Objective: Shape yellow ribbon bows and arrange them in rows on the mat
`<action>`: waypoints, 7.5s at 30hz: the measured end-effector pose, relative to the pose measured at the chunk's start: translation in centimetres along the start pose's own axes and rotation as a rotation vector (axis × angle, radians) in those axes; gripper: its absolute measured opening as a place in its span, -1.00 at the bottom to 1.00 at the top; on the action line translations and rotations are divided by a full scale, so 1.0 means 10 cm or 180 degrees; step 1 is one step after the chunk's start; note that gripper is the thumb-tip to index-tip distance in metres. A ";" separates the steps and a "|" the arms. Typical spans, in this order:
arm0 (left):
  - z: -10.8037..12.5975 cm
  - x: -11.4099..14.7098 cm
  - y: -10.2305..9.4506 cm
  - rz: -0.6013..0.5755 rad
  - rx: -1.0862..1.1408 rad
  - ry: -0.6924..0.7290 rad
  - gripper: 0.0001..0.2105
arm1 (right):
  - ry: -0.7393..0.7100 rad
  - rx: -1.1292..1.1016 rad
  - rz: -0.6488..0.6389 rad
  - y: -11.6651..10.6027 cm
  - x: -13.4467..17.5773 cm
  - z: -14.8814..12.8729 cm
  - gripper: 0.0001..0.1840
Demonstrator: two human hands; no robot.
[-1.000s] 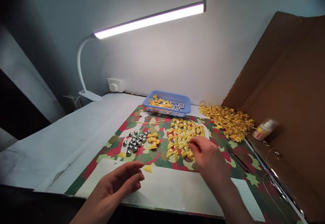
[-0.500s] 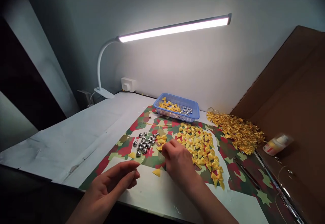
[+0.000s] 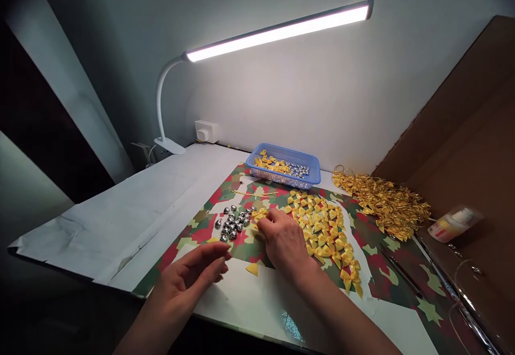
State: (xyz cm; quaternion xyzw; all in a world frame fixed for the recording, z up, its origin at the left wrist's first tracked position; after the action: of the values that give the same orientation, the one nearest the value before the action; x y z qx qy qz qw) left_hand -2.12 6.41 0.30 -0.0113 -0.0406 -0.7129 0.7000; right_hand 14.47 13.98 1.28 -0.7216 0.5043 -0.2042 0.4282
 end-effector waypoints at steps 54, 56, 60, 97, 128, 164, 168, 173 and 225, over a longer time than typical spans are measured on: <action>0.04 0.04 0.52 -0.2212 -0.0913 -0.0205 -0.87 | 0.0226 -0.1552 -0.0664 0.03 0.97 -0.23 -0.79; 0.00 0.04 0.53 -0.2306 -0.0452 -0.0326 -0.88 | 0.0275 -0.1597 -0.0718 0.04 0.98 -0.21 -0.80; -0.02 0.02 0.52 -0.2331 -0.0063 -0.0465 -0.89 | 0.0273 -0.1663 -0.0721 0.03 0.97 -0.20 -0.82; -0.15 0.11 0.49 -0.1337 0.0865 -0.0886 -0.70 | 0.0827 -0.3195 -0.0411 0.15 0.92 -0.12 -0.62; -0.20 0.17 0.65 -0.1638 0.0166 -0.0415 -0.71 | 0.0965 -0.3397 -0.0353 0.28 0.96 -0.07 -0.54; -0.40 -0.06 0.59 -0.1496 -0.0895 -0.0319 -0.66 | 0.1782 -0.0287 0.0447 -0.66 1.19 1.15 -0.76; -0.41 -0.07 0.60 -0.1555 -0.0841 -0.0307 -0.66 | 0.1815 -0.0097 0.0732 -0.77 1.27 1.14 -0.82; -0.33 -0.05 0.61 -0.1197 -0.0547 -0.0245 -0.71 | 0.1545 0.0104 0.1029 -0.82 1.35 0.97 -0.76; -0.11 0.04 0.28 -0.0912 -0.0301 -0.0158 -0.85 | 0.0302 0.0761 -0.0137 -0.33 0.13 -0.03 -0.77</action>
State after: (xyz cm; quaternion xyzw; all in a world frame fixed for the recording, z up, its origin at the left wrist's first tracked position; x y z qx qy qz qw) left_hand 0.68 5.83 -0.70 -0.0560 -0.0254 -0.8061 0.5886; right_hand 16.59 13.14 3.96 -0.6655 0.4805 -0.3059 0.4823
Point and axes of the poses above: each hand's wrist, its own x-axis away from the middle knuckle, its own y-axis out of the palm, z = x × y, the point moved 6 cm from there along -x, towards the middle knuckle, and after that the axes turned 9 degrees about -z, right-handed, at the moved point
